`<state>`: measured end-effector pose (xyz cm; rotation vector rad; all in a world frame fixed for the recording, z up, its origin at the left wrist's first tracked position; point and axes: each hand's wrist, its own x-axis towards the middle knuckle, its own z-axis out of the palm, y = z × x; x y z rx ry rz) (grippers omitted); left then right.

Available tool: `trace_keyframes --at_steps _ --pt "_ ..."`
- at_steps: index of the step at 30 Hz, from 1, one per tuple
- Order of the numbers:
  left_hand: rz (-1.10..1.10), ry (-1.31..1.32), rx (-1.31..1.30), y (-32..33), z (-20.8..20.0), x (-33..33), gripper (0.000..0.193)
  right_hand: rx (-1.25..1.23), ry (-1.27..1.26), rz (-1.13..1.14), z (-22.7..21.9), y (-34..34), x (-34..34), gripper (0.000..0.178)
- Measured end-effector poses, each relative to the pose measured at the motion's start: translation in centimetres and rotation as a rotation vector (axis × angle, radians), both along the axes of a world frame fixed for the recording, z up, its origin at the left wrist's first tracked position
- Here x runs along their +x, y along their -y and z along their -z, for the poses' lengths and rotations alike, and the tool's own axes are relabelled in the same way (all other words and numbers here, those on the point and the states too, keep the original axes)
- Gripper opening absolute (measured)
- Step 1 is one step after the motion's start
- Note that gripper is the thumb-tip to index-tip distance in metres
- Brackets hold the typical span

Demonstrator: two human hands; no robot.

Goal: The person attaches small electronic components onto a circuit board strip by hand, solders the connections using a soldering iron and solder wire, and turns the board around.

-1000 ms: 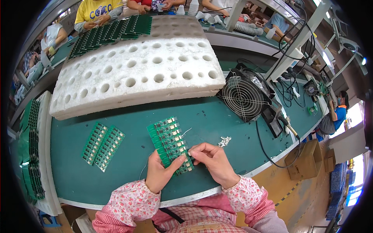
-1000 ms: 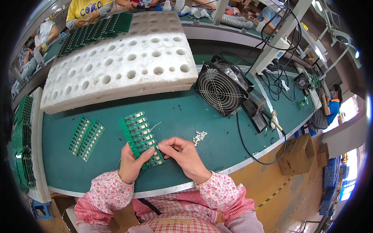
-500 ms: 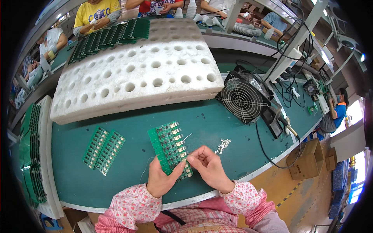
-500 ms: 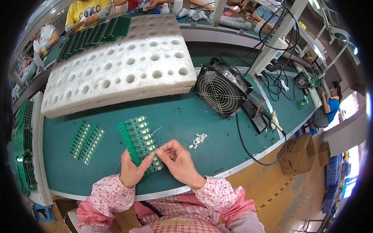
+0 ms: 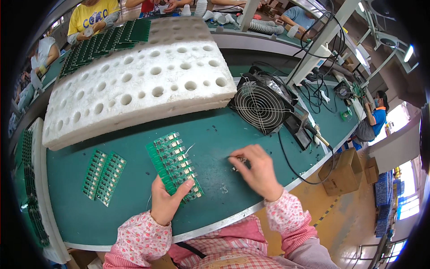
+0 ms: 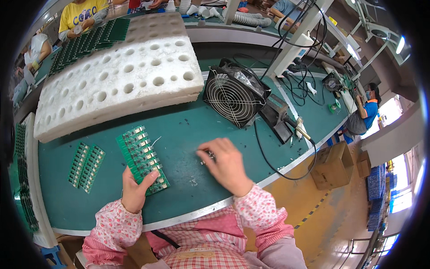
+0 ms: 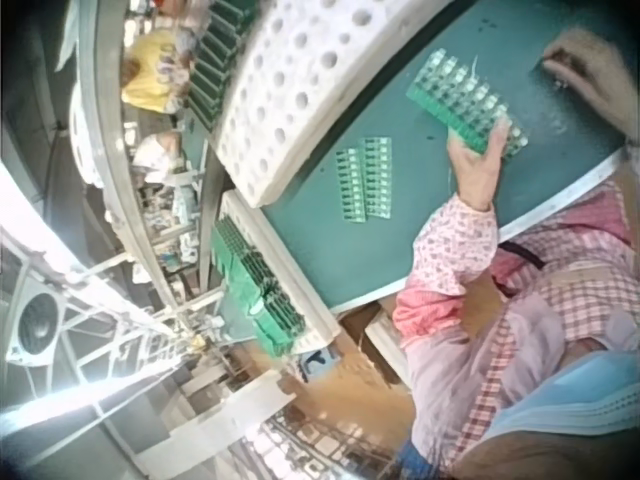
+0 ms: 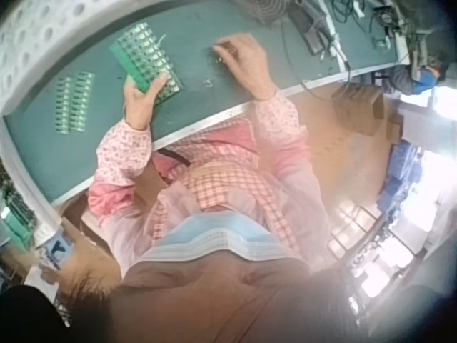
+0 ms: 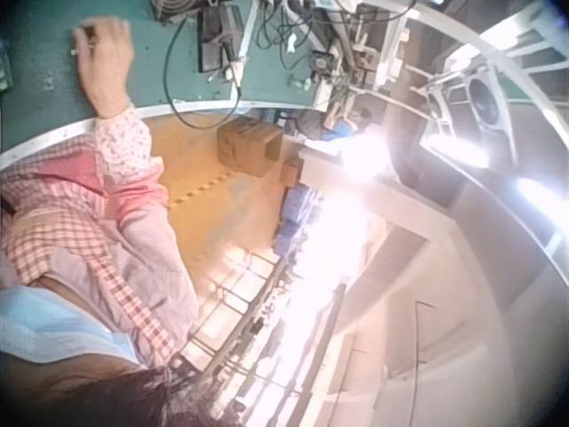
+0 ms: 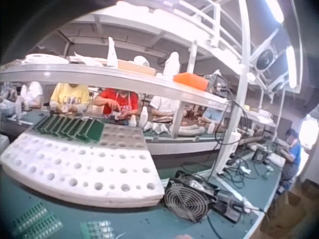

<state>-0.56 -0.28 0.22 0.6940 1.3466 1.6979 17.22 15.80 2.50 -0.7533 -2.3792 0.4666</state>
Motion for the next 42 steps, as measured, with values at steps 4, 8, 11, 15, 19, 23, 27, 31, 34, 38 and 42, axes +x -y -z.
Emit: trace_keyframes --at_steps 4,8,11,15,19,23,27,31,34,38,42 --pt "-0.005 0.052 0.001 -0.5 0.4 0.1 0.027 0.047 0.102 0.045 0.1 -1.9 2.3 0.012" --pt "-0.013 0.062 0.004 -0.3 0.1 0.0 0.027 0.135 0.191 0.021 0.0 -2.0 1.5 0.010" --pt "-0.012 0.069 0.022 -0.1 0.1 -0.2 0.027 0.169 0.242 0.003 -0.4 -2.0 0.5 0.010" --pt "0.004 0.055 0.004 -0.3 0.2 0.0 0.027 -0.062 0.132 0.047 -0.3 -1.4 0.1 0.010" --pt "0.017 0.078 -0.004 -0.1 0.1 -0.1 0.027 -0.428 -0.061 -0.086 -0.5 0.6 -0.8 0.010" --pt "0.011 0.081 0.008 -0.2 0.1 -0.2 0.028 -0.514 -0.019 -0.117 -0.7 1.6 -1.6 0.012" --pt "0.002 0.071 0.004 -0.4 0.0 -0.2 0.028 -0.502 -0.025 -0.104 -0.2 2.3 -1.7 0.013" --pt "0.014 0.075 0.029 -0.4 -0.4 -0.3 0.029 -0.334 -0.040 -0.145 0.6 2.8 -1.8 0.013" --pt "0.004 0.051 0.028 -0.2 -0.3 -0.2 0.030 0.086 0.018 -0.235 2.7 2.7 -1.5 0.014" --pt "0.024 0.021 0.007 -0.2 -0.1 -0.2 0.030 0.270 0.046 -0.274 2.3 3.6 -0.8 0.016" --pt "0.020 0.061 0.002 0.1 -0.6 -0.1 0.031 0.219 0.047 -0.257 2.1 3.8 -0.5 0.015"
